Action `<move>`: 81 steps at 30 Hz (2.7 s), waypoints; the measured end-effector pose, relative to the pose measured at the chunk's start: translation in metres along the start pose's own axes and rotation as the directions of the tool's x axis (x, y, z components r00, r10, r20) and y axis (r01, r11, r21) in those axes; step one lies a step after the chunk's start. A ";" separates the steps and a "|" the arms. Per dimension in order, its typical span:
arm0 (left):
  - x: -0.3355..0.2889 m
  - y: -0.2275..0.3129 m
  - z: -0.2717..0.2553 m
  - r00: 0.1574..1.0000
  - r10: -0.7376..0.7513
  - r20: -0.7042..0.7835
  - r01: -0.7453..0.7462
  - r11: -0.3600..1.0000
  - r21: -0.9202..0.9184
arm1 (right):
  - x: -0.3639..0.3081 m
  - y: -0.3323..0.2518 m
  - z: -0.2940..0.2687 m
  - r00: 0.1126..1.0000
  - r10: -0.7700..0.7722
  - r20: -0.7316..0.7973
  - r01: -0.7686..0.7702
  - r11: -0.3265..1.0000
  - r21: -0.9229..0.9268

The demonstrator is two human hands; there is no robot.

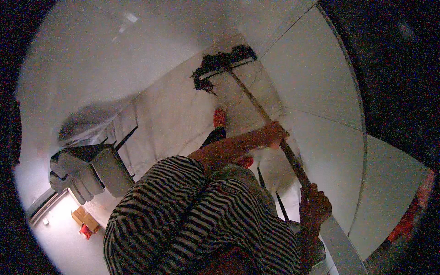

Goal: The person sweeps a tiled floor with a broom, moving several chairs to reach areas underneath. The person continues sweeping around the room, repositioning chairs as needed to access the floor beneath them.

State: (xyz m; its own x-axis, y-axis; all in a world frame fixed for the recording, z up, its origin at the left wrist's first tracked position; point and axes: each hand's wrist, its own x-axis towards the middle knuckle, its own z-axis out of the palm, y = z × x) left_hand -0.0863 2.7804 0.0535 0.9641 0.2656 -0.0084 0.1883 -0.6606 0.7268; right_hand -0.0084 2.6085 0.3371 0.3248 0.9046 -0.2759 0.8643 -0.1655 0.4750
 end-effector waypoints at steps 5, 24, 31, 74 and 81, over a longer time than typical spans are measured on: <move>0.036 -0.047 -0.047 0.989 -0.127 -0.071 0.131 0.990 0.057 | 0.085 0.006 -0.014 0.968 -0.115 -0.223 0.094 0.990 -0.102; -0.007 -0.116 -0.219 0.557 -0.565 -0.609 0.477 0.817 -0.323 | 0.346 0.002 -0.195 0.484 -0.818 -0.312 0.527 0.557 -0.642; -0.120 -0.126 -0.217 0.316 -0.518 -0.795 0.438 0.823 -0.362 | 0.327 -0.101 -0.262 0.175 -0.933 -0.313 0.654 0.348 -0.671; 0.026 -0.007 0.010 1.000 -0.001 0.026 0.000 0.998 0.060 | 0.027 0.014 0.020 0.973 0.138 0.187 -0.157 0.984 0.087; 0.046 -0.099 -0.075 0.965 -0.161 -0.208 0.184 0.978 0.094 | 0.153 -0.011 -0.012 0.935 -0.191 -0.298 0.141 0.973 -0.182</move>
State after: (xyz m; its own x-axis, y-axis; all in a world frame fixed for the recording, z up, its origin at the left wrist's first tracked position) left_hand -0.0750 2.9108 0.0325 0.8607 0.5087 0.0176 0.3790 -0.6636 0.6449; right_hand 0.0269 2.7532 0.2998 0.0239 0.9947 -0.1001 0.8170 0.0383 0.5754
